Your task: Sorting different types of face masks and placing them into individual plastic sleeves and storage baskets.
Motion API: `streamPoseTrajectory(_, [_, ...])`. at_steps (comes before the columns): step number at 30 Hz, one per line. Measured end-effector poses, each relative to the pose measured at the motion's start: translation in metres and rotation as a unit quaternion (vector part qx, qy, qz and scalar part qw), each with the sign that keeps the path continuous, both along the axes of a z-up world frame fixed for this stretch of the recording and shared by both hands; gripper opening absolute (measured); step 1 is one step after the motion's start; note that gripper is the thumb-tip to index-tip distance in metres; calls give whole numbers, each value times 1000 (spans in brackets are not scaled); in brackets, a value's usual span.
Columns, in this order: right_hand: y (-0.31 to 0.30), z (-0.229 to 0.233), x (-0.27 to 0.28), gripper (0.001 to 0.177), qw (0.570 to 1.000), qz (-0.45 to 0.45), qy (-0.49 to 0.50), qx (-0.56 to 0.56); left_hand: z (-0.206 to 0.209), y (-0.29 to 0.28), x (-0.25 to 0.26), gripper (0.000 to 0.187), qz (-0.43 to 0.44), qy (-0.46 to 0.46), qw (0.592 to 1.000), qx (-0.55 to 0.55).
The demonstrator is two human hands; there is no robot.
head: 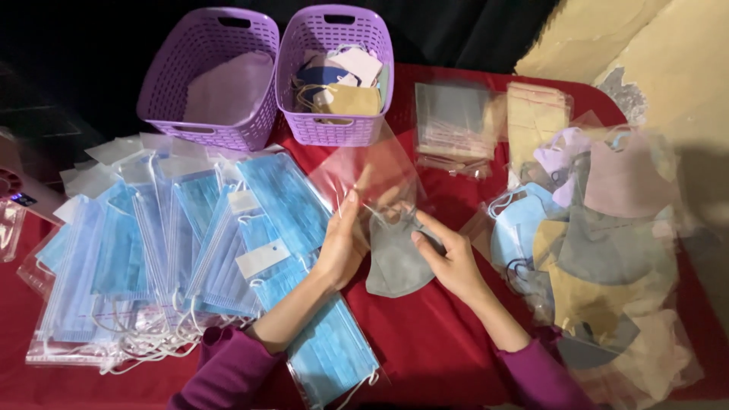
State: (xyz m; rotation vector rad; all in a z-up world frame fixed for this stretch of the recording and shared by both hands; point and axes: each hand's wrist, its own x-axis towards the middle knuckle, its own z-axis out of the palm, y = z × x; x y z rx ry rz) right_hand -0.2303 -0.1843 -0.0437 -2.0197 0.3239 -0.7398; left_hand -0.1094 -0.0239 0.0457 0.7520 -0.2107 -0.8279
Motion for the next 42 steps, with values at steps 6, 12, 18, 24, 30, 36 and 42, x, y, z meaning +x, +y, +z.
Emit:
streamPoseTrajectory(6, [23, 53, 4, 41, 999, -25, -32, -16, -26, -4, 8, 66, -58, -8, 997, -53])
streamPoseTrajectory(12, [17, 26, 1, 37, 998, 15, -8, -65, -23, -2, 1, 71, -71, -50, 996, -38])
streamPoseTrajectory(18, [24, 44, 5, 37, 999, -36, -33, -15, -103, -17, 18, 76, -56, -20, 998, -28])
streamPoseTrajectory(24, [17, 55, -1, 45, 978, -37, -17, 206, -13, 0, 8, 68, 13, -1, 1000, 13])
streamPoseTrajectory(30, [21, 36, 2, 46, 912, -22, -4, 410, -26, -3, 14, 70, 50, -14, 999, 13])
streamPoseTrajectory(36, [8, 28, 2, 37, 967, -87, -30, 239, -29, -4, 8, 83, 0, -61, 998, -25])
streamPoseTrajectory(42, [3, 42, -4, 32, 991, -89, -60, 74, -31, -2, 8, 90, -8, -44, 998, -51])
